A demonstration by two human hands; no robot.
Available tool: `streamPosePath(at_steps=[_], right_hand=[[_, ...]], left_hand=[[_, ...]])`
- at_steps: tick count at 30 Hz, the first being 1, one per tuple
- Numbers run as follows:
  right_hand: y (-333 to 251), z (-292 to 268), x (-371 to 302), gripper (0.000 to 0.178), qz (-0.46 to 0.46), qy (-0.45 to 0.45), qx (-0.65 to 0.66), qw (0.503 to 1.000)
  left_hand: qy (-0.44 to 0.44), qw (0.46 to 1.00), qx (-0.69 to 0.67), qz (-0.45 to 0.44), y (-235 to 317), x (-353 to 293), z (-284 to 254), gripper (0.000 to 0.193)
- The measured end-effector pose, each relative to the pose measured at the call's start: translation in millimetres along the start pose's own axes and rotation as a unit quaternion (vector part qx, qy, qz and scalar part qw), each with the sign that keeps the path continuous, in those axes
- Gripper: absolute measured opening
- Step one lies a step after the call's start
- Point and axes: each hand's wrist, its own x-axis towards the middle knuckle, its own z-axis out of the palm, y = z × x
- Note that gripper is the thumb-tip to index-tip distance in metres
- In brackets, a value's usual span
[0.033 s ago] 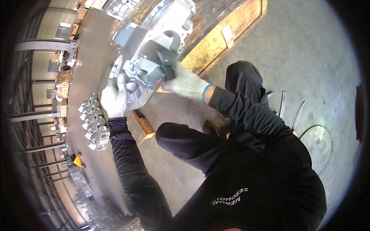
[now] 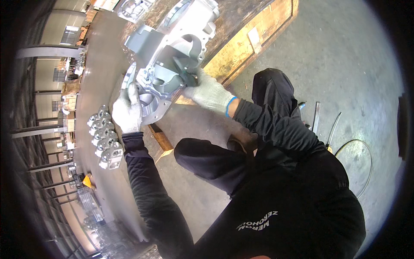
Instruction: The person uses a metal file to smooth the edges and surfaces of a large silver metal part. They repeatedly reposition the part on a wooden pallet and file different sides and edges. The person wears gloves and works in a warehouse with other similar parts nearby.
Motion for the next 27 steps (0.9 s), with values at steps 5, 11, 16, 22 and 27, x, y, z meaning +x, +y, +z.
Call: streamPosePath(at_steps=[5,11,16,22,27], right_hand=[[10,14,28,0.043,-0.037,0.025,-0.079,0.996],[-10,28,52,0.033,-0.107,-0.005,0.050,0.993],[-15,19,47,0.038,-0.048,-0.038,0.024,0.998],[-4,13,45,0.042,-0.030,-0.066,-0.018,0.997],[-2,-19,42,0.044,-0.235,-0.029,-0.364,0.901]], left_hand=[[0.147,0.989,0.019,0.008,6,-7,26,0.057],[0.216,0.975,0.055,0.001,11,-3,31,0.062],[0.198,0.980,0.002,0.007,7,-5,31,0.068],[0.203,0.978,0.040,0.023,-9,-2,39,0.061],[0.169,0.983,0.075,0.023,-28,1,45,0.062]])
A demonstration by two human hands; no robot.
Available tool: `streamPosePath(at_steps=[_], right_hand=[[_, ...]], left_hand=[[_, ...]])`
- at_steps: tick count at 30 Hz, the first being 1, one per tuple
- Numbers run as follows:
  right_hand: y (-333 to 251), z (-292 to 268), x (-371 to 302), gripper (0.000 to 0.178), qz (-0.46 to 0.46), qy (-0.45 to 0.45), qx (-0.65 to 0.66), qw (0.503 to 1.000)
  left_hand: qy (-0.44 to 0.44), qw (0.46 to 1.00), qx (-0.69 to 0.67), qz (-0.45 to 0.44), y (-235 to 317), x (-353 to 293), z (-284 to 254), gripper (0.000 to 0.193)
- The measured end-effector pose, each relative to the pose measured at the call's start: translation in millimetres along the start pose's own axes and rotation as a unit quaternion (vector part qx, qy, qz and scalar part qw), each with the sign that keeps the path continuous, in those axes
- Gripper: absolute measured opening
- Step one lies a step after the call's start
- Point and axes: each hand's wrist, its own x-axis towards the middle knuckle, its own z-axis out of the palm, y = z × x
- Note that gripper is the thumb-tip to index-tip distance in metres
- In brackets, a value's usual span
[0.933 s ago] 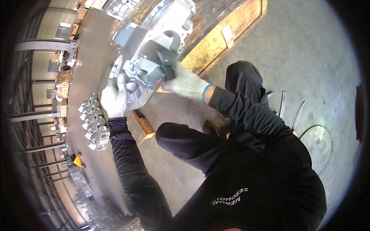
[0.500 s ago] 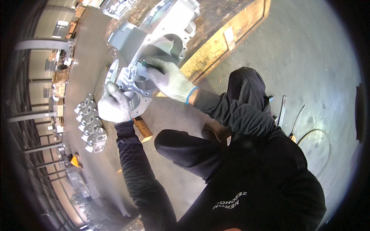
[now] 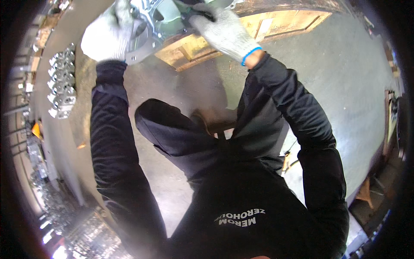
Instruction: The person uses a metal file to smooth the edges and surfaces of a large silver metal part. They repeatedly reposition the part on a wooden pallet and file different sides and edges. The person wears gloves and works in a warehouse with other similar parts nearby.
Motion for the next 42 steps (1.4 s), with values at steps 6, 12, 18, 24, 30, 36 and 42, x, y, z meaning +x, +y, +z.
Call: streamPosePath(at_steps=[6,12,18,24,30,36,42], right_hand=[[9,-34,17,0.036,-0.296,-0.051,-0.379,0.875],[7,-38,52,0.035,-0.357,-0.108,-0.491,0.787],[5,-58,47,0.035,-0.395,-0.101,-0.491,0.770],[-21,-72,33,0.038,-0.346,-0.141,-0.496,0.784],[-35,-87,-5,0.033,-0.275,-0.243,-0.542,0.756],[-39,-104,-31,0.055,-0.061,-0.214,-0.435,0.872],[-44,-117,-78,0.056,0.270,-0.138,0.009,0.953]], left_hand=[[-0.191,0.977,0.091,0.039,-33,-21,26,0.063],[-0.286,0.944,0.158,0.053,-45,-31,60,0.071],[-0.260,0.958,0.110,0.053,-38,-25,57,0.069],[-0.235,0.968,0.073,0.052,-32,-24,59,0.067],[-0.195,0.979,0.031,0.042,-27,-32,51,0.066],[-0.152,0.988,0.000,0.035,-16,-41,36,0.064],[-0.131,0.991,-0.021,0.031,-10,-41,30,0.062]])
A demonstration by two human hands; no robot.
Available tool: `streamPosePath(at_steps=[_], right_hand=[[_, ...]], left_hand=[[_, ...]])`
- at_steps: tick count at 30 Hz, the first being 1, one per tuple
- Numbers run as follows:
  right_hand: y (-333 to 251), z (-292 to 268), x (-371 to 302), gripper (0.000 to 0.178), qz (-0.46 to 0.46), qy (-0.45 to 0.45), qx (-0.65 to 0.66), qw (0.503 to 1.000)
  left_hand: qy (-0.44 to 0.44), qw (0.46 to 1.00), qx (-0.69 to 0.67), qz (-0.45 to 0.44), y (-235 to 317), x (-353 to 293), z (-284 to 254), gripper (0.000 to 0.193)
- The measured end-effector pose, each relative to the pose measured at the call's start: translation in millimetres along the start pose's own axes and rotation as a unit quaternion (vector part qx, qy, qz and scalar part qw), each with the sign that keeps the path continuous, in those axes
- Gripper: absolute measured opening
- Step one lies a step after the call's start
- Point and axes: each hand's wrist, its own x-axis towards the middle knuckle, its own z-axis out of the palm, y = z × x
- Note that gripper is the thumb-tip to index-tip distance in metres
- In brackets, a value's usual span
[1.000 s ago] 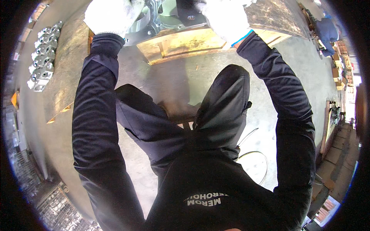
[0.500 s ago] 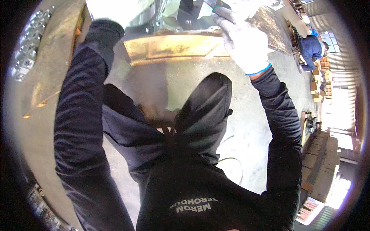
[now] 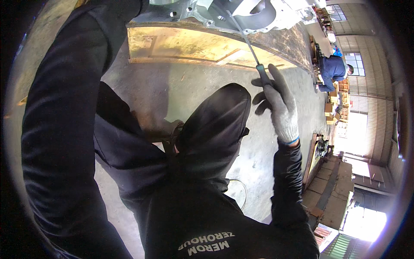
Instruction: The person uses a metal file to smooth the edges and surfaces of a large silver metal part. They repeatedly reposition the part on a wooden pallet and file different sides and edges. The person wears gloves and works in a warehouse with other similar parts nearby.
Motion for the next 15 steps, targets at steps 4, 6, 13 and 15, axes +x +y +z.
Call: streamPosePath(at_steps=[4,6,13,15], right_hand=[[5,12,-9,0.050,-0.049,0.093,0.115,0.988],[4,17,-5,0.045,-0.073,0.191,0.145,0.968],[0,28,3,0.037,-0.106,0.271,0.163,0.943],[-3,29,3,0.036,-0.060,0.335,0.127,0.932]], left_hand=[[0.008,1.000,-0.003,0.001,3,-1,-3,0.061],[0.011,1.000,-0.004,0.005,4,-2,-4,0.060],[0.015,1.000,-0.005,0.012,7,-1,-6,0.058],[0.019,1.000,-0.003,0.011,7,0,-7,0.058]])
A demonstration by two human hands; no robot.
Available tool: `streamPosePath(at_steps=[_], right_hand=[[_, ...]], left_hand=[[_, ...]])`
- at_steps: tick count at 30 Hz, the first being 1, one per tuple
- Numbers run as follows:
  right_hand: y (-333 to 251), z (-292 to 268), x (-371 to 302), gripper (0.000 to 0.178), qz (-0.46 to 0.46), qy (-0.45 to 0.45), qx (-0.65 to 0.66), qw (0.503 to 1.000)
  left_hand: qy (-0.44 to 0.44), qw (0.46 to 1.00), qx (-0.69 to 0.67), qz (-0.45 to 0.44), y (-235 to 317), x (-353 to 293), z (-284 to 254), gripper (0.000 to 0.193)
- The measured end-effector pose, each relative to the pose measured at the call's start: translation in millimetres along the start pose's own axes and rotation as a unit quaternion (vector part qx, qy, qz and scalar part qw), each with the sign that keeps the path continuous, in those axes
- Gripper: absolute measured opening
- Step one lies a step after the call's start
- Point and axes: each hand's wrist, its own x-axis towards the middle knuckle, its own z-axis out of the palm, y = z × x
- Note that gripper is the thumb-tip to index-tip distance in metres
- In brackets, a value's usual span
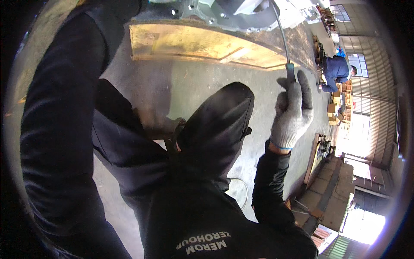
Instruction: The person uses a metal file to smooth the edges and surfaces of a large silver metal part. They repeatedly reposition the part on a wooden pallet and file different sides and edges. The person wears gloves and works in a warehouse with other similar parts nearby.
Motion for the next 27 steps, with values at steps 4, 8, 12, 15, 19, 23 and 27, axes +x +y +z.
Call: streamPosePath(at_steps=[4,8,12,15,19,23,27], right_hand=[[-8,2,4,0.034,-0.056,-0.100,0.041,0.993],[-4,-2,12,0.033,-0.011,-0.037,0.026,0.999],[16,-7,10,0.036,-0.054,-0.102,0.071,0.991],[22,1,3,0.044,0.073,-0.111,0.078,0.988],[13,35,14,0.041,0.041,-0.182,-0.019,0.982],[23,67,51,0.025,-0.184,-0.231,-0.149,0.944],[56,77,73,0.039,-0.424,-0.182,-0.258,0.849]], left_hand=[[0.001,1.000,0.002,0.009,1,3,0,0.056],[0.011,1.000,0.017,0.015,-2,5,1,0.055],[0.016,0.999,0.037,0.032,-4,10,5,0.054],[0.026,0.997,0.055,0.039,-4,11,5,0.053],[0.046,0.995,0.074,0.049,-3,16,6,0.052],[0.093,0.984,0.129,0.083,-1,19,8,0.051],[0.046,0.992,-0.113,-0.012,4,16,3,0.053]])
